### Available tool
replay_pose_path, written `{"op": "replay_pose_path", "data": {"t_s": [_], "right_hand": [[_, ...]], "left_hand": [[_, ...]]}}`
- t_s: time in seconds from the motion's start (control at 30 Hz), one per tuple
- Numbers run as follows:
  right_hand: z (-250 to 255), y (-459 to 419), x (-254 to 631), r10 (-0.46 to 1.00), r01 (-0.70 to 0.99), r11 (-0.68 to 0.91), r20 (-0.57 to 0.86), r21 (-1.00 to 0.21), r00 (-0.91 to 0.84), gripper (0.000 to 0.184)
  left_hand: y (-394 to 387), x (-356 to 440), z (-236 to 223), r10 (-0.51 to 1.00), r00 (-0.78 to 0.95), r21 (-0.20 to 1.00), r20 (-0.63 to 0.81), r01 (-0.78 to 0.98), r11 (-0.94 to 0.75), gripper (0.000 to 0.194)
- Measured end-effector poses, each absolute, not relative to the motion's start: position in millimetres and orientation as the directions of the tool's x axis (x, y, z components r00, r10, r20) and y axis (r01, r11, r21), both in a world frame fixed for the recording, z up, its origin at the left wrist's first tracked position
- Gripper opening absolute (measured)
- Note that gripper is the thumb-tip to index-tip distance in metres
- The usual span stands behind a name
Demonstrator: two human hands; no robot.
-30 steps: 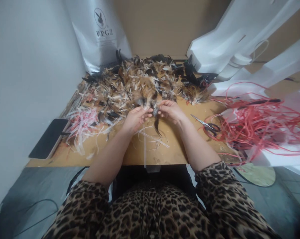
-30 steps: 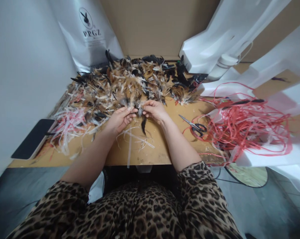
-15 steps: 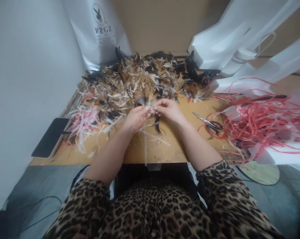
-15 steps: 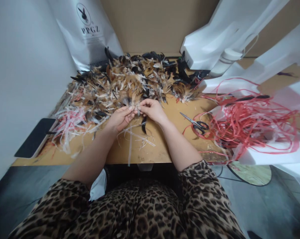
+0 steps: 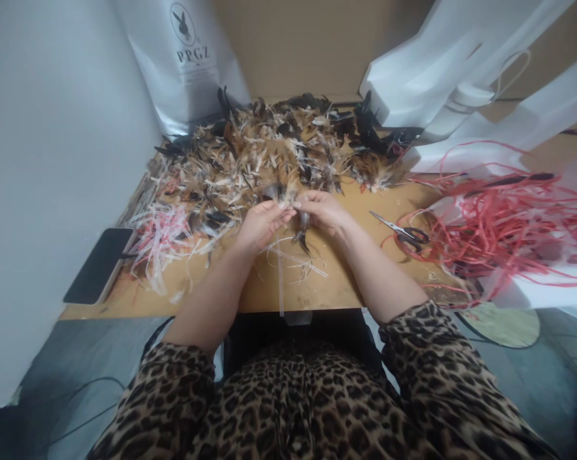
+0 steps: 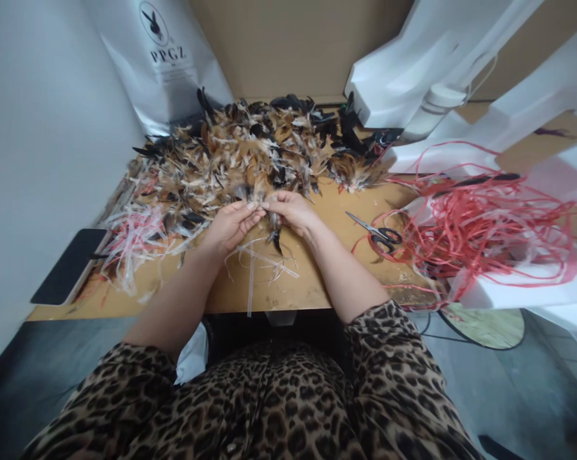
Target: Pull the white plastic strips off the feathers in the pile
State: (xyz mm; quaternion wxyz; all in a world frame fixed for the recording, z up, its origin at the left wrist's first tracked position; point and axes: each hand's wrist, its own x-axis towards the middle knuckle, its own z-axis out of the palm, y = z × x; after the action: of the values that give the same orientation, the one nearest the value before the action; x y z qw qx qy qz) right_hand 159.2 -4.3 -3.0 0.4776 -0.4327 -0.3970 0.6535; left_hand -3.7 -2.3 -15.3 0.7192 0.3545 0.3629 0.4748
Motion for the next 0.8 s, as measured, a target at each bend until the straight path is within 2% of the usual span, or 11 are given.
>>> {"op": "replay_pose_path", "data": {"t_s": [0.17,0.37,0.63,0.8], "right_hand": [[-4,-3,161,0.964,-0.31,-0.25,-0.205,-0.917,-0.168,0.044],[-3,-5,155,0.98,-0.302,-0.184,-0.15,-0.936,-0.132,0.046],[-4,-4,151,0.973,-0.42,-0.229,-0.212,-0.878,-0.087,0.051],[-7,-6,145,0.978,-0.424,-0.208,-0.201,-0.881,-0.062,0.048]], "left_hand": [[-2,-5,-15,0.94,0.278,0.858,-0.196,-0.416,0.302,0.005],[-3,-4,-16,0.939,0.298,0.868,-0.172,-0.405,0.288,0.007],[-5,-2,-14,0.925,0.313,0.864,-0.216,-0.38,0.33,0.01],[-4,0,-16,0.918,0.321,0.856,-0.234,-0.38,0.351,0.012]]}}
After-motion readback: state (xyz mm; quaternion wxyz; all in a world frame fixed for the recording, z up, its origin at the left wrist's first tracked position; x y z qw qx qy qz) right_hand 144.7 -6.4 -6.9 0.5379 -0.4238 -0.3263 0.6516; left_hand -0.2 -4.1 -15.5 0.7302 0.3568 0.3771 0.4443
